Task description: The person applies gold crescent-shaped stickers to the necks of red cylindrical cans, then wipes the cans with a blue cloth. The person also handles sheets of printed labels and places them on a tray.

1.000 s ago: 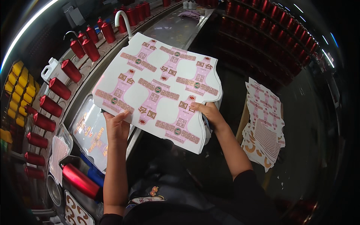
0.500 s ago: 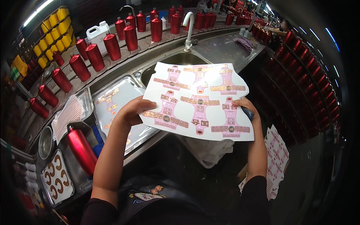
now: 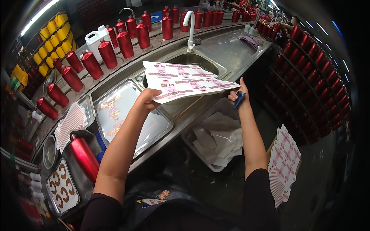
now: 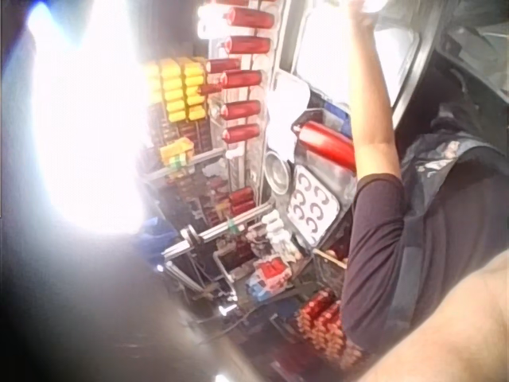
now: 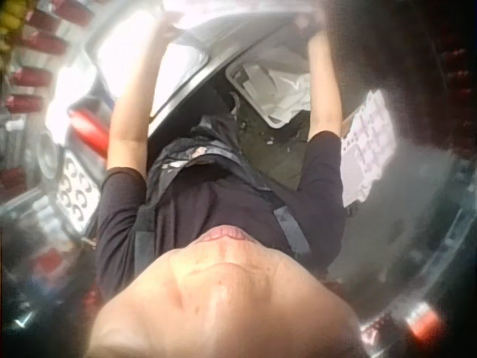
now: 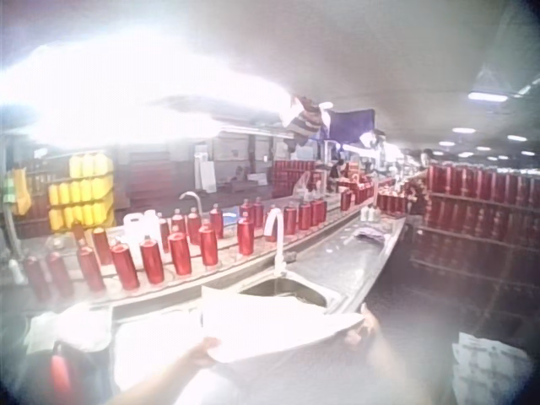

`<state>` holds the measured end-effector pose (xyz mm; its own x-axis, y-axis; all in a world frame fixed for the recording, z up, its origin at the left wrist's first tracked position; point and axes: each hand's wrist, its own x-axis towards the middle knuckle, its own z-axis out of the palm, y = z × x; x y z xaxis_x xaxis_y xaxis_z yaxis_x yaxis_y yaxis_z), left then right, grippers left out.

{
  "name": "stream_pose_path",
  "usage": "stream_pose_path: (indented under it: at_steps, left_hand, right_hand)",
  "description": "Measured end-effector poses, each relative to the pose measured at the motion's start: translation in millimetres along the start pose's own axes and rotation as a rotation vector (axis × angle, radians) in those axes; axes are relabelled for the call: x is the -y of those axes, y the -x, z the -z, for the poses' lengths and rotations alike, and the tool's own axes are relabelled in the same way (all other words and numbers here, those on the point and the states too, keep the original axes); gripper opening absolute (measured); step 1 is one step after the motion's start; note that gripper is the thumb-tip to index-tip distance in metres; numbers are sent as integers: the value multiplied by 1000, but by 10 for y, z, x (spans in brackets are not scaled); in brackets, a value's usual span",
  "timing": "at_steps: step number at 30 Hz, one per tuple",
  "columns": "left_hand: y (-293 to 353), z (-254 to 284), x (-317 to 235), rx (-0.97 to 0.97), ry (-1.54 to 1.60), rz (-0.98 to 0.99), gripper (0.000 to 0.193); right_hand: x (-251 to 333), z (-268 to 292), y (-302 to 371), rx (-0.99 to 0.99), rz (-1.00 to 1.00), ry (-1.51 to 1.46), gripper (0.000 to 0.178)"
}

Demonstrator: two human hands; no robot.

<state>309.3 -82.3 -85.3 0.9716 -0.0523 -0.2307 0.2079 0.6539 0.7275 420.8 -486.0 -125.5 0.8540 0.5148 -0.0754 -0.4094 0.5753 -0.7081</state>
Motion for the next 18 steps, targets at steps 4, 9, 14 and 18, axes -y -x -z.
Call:
stream_pose_path:
  at_steps: [4, 9, 14, 18]
  left_hand:
    - [-158, 12, 182, -128, 15, 14, 49]
    - [-367, -7, 315, -230, 75, 54, 45]
    - [-489, 10, 359, -321, -109, 136, 45]
    - [-568, -13, 458, -337, -186, 140, 45]
  right_hand:
    - [-254, -131, -90, -361, 185, 191, 21]
    - [-241, -505, -168, -430, 174, 457, 15]
    - [-233, -452, -375, -412, 244, 786, 38]
    - [-318, -292, -596, -503, 419, 1139, 67]
